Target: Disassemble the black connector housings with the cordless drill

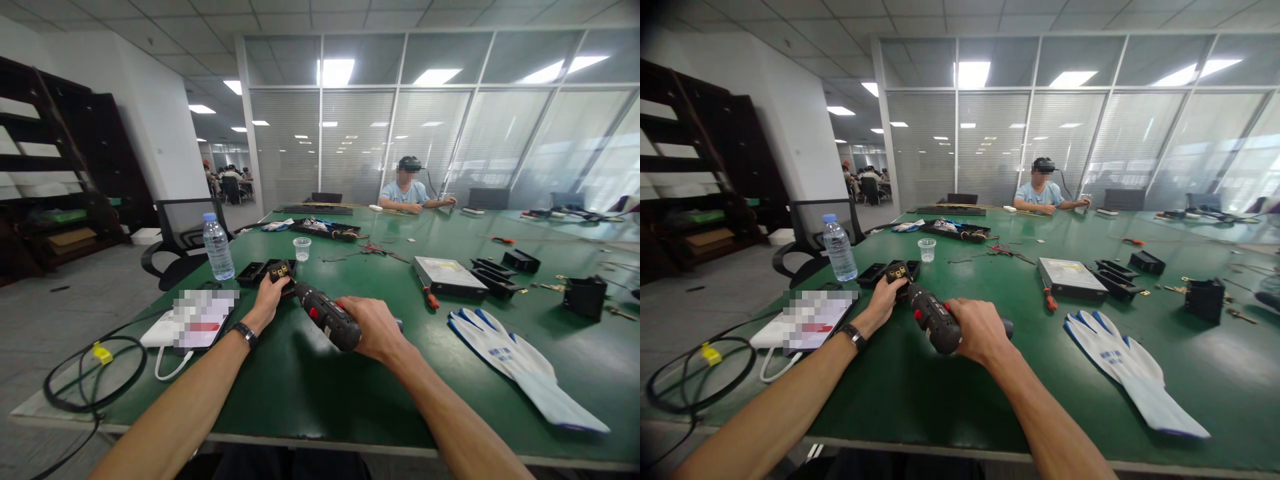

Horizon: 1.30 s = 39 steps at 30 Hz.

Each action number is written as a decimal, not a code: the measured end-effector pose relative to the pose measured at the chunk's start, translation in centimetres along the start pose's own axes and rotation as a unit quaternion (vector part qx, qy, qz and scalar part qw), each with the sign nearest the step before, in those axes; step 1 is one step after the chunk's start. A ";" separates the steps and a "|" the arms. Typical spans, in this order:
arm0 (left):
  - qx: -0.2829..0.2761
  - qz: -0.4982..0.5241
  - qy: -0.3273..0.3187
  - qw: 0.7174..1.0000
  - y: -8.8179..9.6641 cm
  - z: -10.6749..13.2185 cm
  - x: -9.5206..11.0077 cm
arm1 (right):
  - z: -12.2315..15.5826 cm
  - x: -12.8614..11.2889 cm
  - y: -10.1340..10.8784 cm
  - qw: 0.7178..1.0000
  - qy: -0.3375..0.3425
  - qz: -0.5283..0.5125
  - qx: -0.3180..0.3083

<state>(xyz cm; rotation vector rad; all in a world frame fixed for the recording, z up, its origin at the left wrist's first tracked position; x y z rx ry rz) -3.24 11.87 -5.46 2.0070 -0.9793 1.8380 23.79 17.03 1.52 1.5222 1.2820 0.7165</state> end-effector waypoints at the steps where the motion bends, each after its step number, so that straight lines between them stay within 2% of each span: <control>1: -0.001 -0.002 -0.002 1.000 0.0 0.0 0.0 | 0.0 -0.1 0.1 1.000 0.002 0.008 -0.002; 5: 0.009 -0.031 -0.038 0.999 0.3 -0.1 0.1 | 0.0 -0.3 0.1 1.000 0.008 0.020 -0.002; 10: 0.006 -0.013 -0.030 0.999 0.2 0.0 0.2 | 0.0 0.1 -0.4 1.000 -0.003 -0.017 0.012; 15: 0.011 -0.011 -0.048 0.999 0.1 0.3 0.6 | 0.0 0.0 -0.6 1.000 -0.006 -0.020 0.020; 24: 0.013 0.017 -0.020 1.000 0.6 -0.7 -0.5 | 0.0 -0.3 -0.6 1.000 -0.014 -0.014 0.018; 31: -0.011 0.007 -0.025 1.000 0.8 -1.2 -0.7 | 0.0 -0.8 -0.4 0.999 -0.032 -0.030 0.015; 39: -0.053 -0.023 -0.029 0.998 0.2 -0.6 0.1 | 0.1 -0.5 -0.3 0.999 -0.036 -0.020 0.012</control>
Point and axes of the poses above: each hand's wrist, its own z-axis away from the middle knuckle, its own y-axis out of the back of the hand, x = y × z, the point moved 4 cm from there along -z, towards the middle knuckle, and after that the axes turned 2 degrees about y, right-handed, at the moved point
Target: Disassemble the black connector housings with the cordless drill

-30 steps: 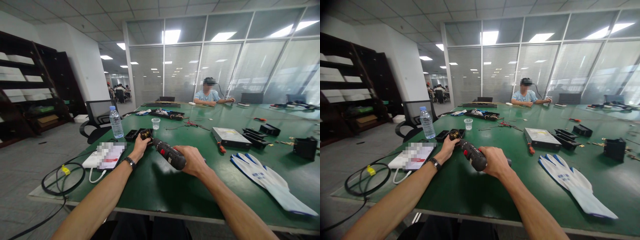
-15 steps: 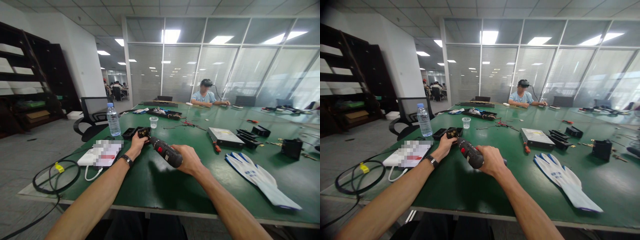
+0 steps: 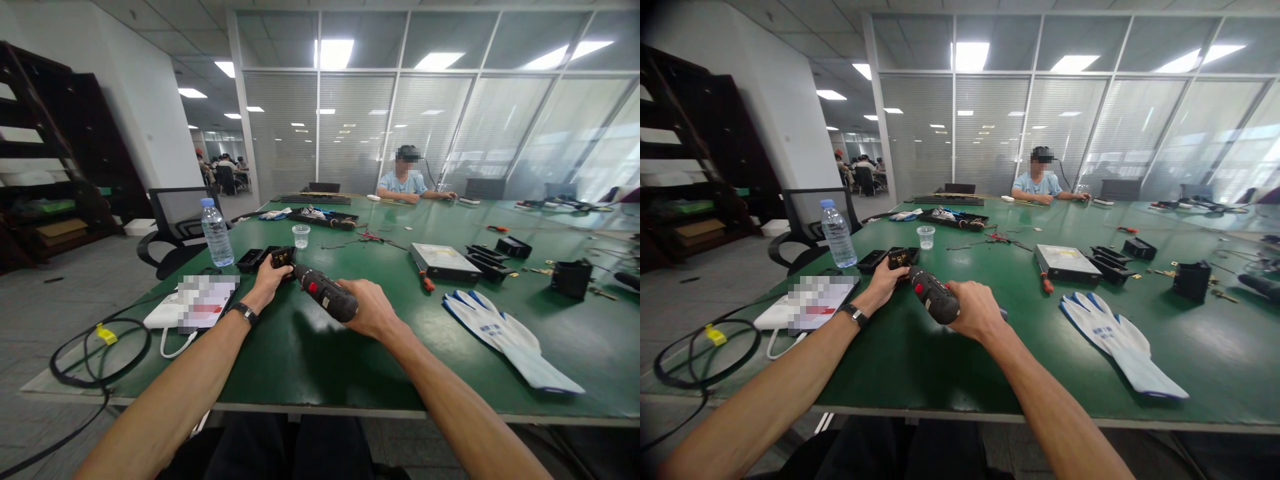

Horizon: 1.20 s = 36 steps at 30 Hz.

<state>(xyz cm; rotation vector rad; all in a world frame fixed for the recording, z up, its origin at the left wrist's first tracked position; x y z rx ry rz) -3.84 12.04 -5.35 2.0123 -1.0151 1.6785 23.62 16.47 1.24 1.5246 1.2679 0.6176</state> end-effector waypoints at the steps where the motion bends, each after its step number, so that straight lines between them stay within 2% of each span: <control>1: -0.003 -0.004 -0.001 1.000 -0.1 0.1 0.1 | 0.0 0.0 0.0 1.000 0.000 0.001 0.000; 6: 0.009 -0.019 -0.023 1.000 -0.4 0.5 0.6 | 0.0 -0.1 0.1 1.000 -0.007 0.025 -0.010; 13: 0.051 -0.038 -0.053 0.997 -0.2 0.3 0.3 | -0.1 -1.2 0.1 0.994 0.034 0.099 -0.017; 22: 0.063 -0.031 -0.076 0.995 0.1 0.1 -0.2 | -0.1 -1.1 0.0 0.999 0.004 0.043 -0.021; 36: 0.073 -0.033 -0.054 0.995 0.0 0.3 0.1 | -0.1 -1.3 0.0 0.999 0.000 0.047 -0.024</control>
Point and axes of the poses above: each hand's wrist, its own z-axis away from the middle knuckle, its own y-axis out of the back of the hand, x = y × z, the point moved 4 cm from there along -z, towards the middle knuckle, and after that the axes turned 2 degrees about y, right-handed, at the moved point
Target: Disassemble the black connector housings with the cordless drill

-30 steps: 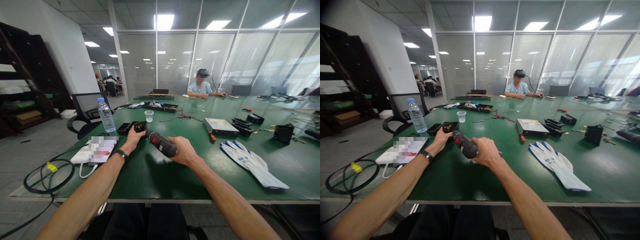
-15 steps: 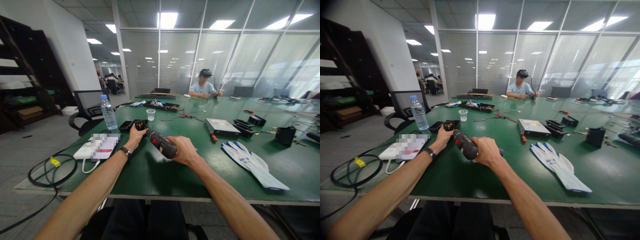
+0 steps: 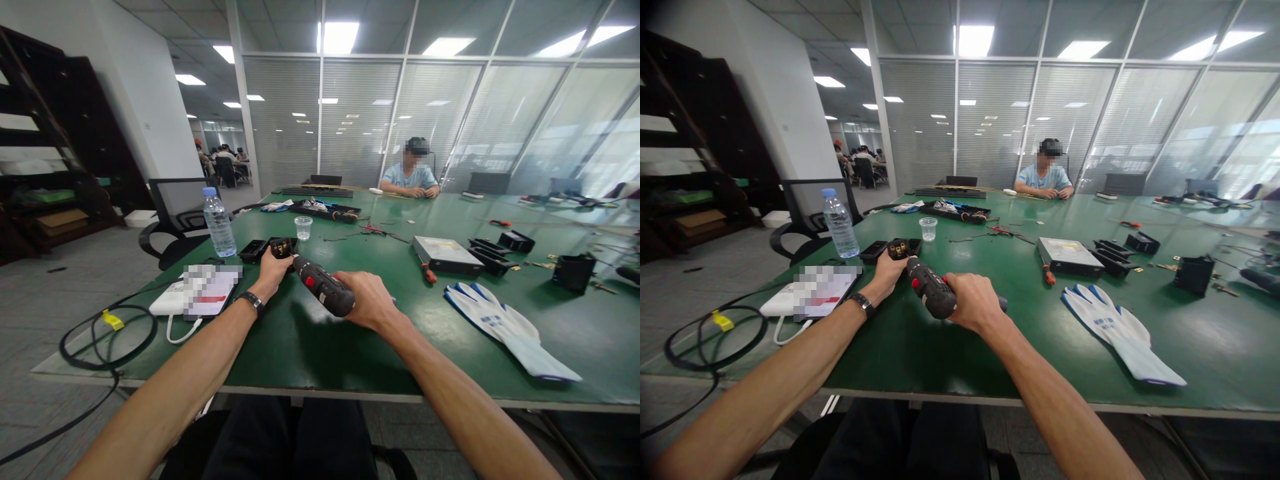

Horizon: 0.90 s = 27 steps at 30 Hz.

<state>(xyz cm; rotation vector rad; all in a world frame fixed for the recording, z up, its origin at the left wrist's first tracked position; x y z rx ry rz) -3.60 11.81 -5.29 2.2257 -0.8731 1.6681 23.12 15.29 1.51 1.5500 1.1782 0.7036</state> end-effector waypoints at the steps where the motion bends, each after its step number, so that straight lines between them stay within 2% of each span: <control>1: -0.001 -0.001 -0.002 1.000 0.0 0.0 0.0 | 0.0 0.0 0.0 1.000 0.000 0.000 0.002; 9: 0.013 -0.013 0.004 1.000 0.0 -0.1 -0.1 | 0.0 0.0 0.1 1.000 -0.001 -0.001 0.003; 27: 0.005 -0.015 0.005 1.000 0.0 -0.1 0.1 | 0.0 0.6 -0.3 1.000 -0.005 -0.025 0.017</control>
Point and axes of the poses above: each hand's wrist, its own z-axis away from the middle knuckle, its own y-axis out of the back of the hand, x = y × z, the point moved 4 cm from there along -z, towards the middle knuckle, and after that the axes turned 2 degrees about y, right-handed, at the moved point
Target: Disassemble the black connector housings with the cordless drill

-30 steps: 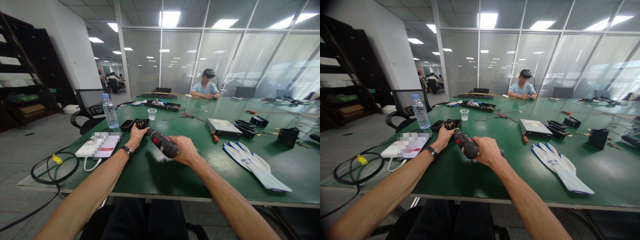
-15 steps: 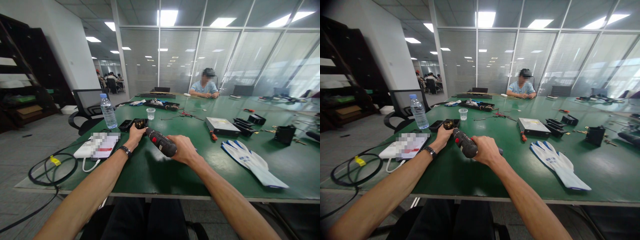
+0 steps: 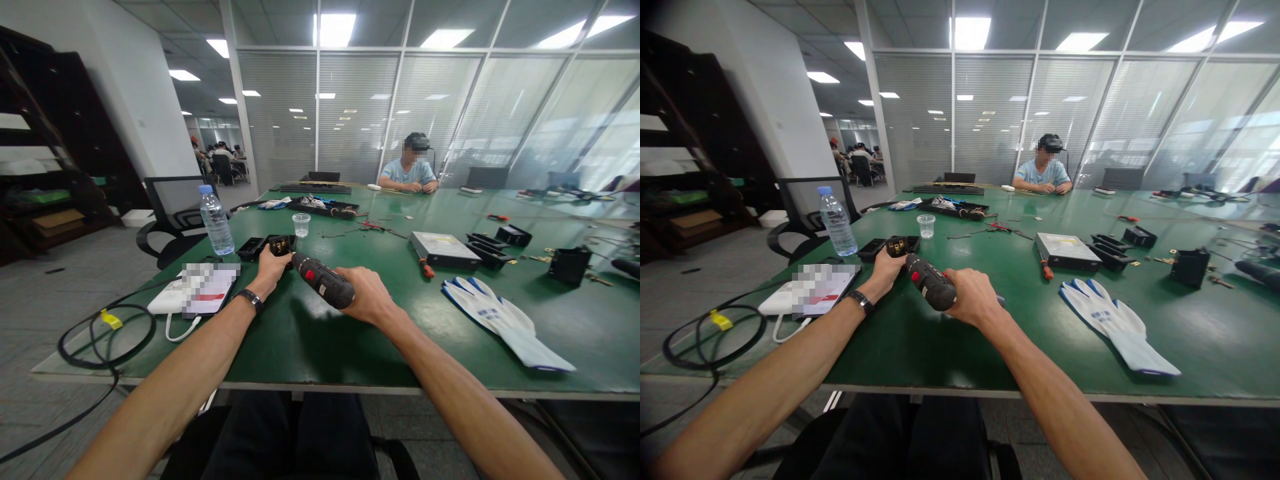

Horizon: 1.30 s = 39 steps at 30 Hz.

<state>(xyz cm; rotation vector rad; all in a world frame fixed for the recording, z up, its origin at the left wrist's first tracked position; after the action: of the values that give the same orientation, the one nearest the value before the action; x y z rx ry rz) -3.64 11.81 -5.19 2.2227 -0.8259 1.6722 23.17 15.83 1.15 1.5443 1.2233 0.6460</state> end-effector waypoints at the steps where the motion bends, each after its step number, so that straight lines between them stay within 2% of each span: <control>1: 0.000 0.002 0.001 1.000 0.0 0.0 0.0 | 0.0 0.0 0.0 1.000 0.000 0.000 0.001; 12: 0.001 -0.009 -0.014 1.000 0.2 -0.5 -0.6 | 0.0 -0.1 0.2 1.000 0.002 0.000 -0.002; 18: 0.002 -0.022 -0.022 1.000 0.1 -0.4 -0.3 | 0.0 -0.1 0.2 1.000 0.011 0.010 0.004; 39: 0.000 -0.016 -0.007 1.000 0.1 -0.5 -0.4 | 0.0 -0.3 0.1 1.000 0.006 0.028 -0.009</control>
<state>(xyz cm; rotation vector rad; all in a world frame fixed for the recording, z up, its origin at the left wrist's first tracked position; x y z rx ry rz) -4.16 12.07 -5.45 2.2376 -0.7892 1.6444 23.11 15.60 1.33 1.5668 1.1833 0.7030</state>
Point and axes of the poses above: each hand's wrist, its own z-axis away from the middle knuckle, its own y-axis out of the back of the hand, x = y × z, the point moved 4 cm from there along -z, towards the middle knuckle, and after that the axes turned 2 degrees about y, right-handed, at the moved point
